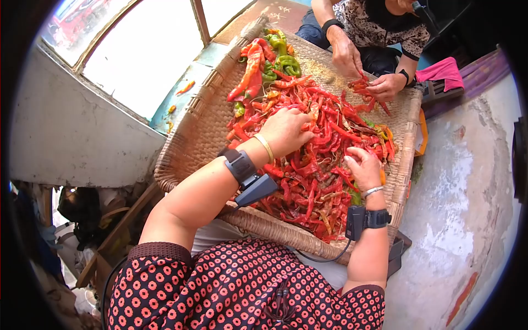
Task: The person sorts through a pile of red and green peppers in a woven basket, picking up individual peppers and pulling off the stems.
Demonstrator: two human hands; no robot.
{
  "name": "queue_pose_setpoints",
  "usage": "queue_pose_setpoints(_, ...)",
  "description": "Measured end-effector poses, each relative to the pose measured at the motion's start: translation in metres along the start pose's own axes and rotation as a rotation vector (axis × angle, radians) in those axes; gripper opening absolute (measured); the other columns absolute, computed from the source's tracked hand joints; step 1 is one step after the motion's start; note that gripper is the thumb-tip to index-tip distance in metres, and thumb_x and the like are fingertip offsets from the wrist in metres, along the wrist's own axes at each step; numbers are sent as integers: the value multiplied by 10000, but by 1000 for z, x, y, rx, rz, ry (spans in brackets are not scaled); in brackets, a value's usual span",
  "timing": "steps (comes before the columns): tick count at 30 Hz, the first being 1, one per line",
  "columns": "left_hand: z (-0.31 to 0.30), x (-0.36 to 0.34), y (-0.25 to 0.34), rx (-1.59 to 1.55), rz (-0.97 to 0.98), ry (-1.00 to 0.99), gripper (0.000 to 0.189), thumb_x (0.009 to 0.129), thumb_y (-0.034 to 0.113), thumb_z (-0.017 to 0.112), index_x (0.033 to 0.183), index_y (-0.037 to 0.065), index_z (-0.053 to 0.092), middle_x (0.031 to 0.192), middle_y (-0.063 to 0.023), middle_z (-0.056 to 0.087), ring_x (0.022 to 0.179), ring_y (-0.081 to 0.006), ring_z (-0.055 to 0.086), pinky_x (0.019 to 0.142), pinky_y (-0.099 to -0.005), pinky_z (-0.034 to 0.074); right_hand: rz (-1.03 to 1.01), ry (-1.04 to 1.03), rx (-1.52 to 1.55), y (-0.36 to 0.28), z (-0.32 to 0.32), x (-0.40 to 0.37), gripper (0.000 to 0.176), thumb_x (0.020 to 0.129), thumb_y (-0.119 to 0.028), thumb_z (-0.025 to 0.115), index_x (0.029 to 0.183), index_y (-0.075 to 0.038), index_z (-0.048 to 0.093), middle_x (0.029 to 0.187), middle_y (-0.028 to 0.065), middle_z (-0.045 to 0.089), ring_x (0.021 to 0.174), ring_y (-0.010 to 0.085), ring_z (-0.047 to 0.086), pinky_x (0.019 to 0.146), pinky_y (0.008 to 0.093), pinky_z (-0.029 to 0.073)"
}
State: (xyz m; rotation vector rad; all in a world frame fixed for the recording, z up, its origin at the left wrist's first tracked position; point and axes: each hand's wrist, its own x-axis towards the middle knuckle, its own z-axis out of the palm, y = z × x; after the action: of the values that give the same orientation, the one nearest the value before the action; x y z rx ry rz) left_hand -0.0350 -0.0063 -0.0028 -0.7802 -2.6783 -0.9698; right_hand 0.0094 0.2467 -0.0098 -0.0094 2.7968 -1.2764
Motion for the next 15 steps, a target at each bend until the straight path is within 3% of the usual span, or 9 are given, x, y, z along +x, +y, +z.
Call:
queue_pose_setpoints(2, 2, -4, 7, 254, 23, -37, 373, 680, 229, 633, 1010, 72, 560, 879, -109, 577, 899, -283, 519, 763, -372, 431, -107, -72, -69, -20, 14, -6, 336, 705, -134, 652, 1024, -55, 582, 804, 80, 605, 665, 138, 582, 626, 251, 475)
queue_pose_setpoints(3, 5, -7, 8, 331, 21, -36, 383, 668, 213, 632, 1019, 81, 556, 878, -104, 577, 894, -288, 517, 761, -377, 434, -11, -138, -63, -29, 20, -9, 423, 702, -147, 657, 1102, -86, 536, 867, 102, 595, 738, 189, 593, 670, 280, 479)
queue_pose_setpoints(4, 9, -8, 7, 332, 22, -37, 383, 668, 213, 632, 1019, 81, 556, 878, -104, 577, 894, -288, 517, 761, -377, 434, -119, -144, -100, -31, 28, -11, 478, 699, -153, 659, 1147, -106, 498, 905, 122, 584, 785, 229, 589, 701, 308, 476)
queue_pose_setpoints(6, 14, -7, 6, 255, -29, -363, 351, 657, 182, 622, 994, 99, 576, 862, -93, 586, 873, -283, 525, 761, -376, 439, -215, -188, -175, -35, 40, -11, 576, 691, -155, 665, 1217, -137, 432, 982, 156, 558, 872, 297, 568, 754, 357, 464)
queue_pose_setpoints(7, 15, -7, 8, 255, -29, -365, 351, 657, 182, 622, 994, 99, 576, 862, -93, 586, 873, -283, 525, 761, -376, 439, -202, -229, -214, -37, 43, -11, 616, 685, -153, 668, 1241, -148, 404, 1022, 170, 544, 913, 325, 551, 778, 378, 455)
queue_pose_setpoints(8, 15, -7, 10, 169, 10, -439, 333, 651, 174, 618, 976, 106, 586, 846, -90, 593, 857, -278, 535, 757, -377, 443, -328, -178, -265, -32, 48, -10, 627, 685, -157, 663, 1247, -147, 386, 1014, 174, 556, 906, 333, 555, 769, 386, 455)
queue_pose_setpoints(11, 14, -10, 21, 86, 108, -507, 285, 645, 175, 615, 923, 113, 609, 802, -88, 608, 806, -274, 560, 738, -378, 453, -134, -285, -215, -38, 45, -13, 598, 693, -170, 654, 1229, -144, 390, 953, 166, 587, 864, 332, 573, 748, 380, 460)
queue_pose_setpoints(12, 15, -10, 22, 88, 119, -535, 286, 649, 181, 614, 927, 115, 608, 812, -85, 609, 812, -274, 562, 732, -376, 454, -111, -282, -175, -37, 41, -12, 470, 693, -151, 639, 1131, -118, 472, 856, 148, 611, 817, 322, 590, 726, 374, 463)
queue_pose_setpoints(15, 8, -9, 26, 72, 141, -512, 254, 673, 227, 626, 898, 108, 616, 773, -80, 614, 771, -259, 580, 685, -361, 459, -116, -181, -232, -35, 23, -10, 305, 680, -110, 632, 976, -91, 561, 794, 131, 619, 774, 290, 606, 694, 343, 471)
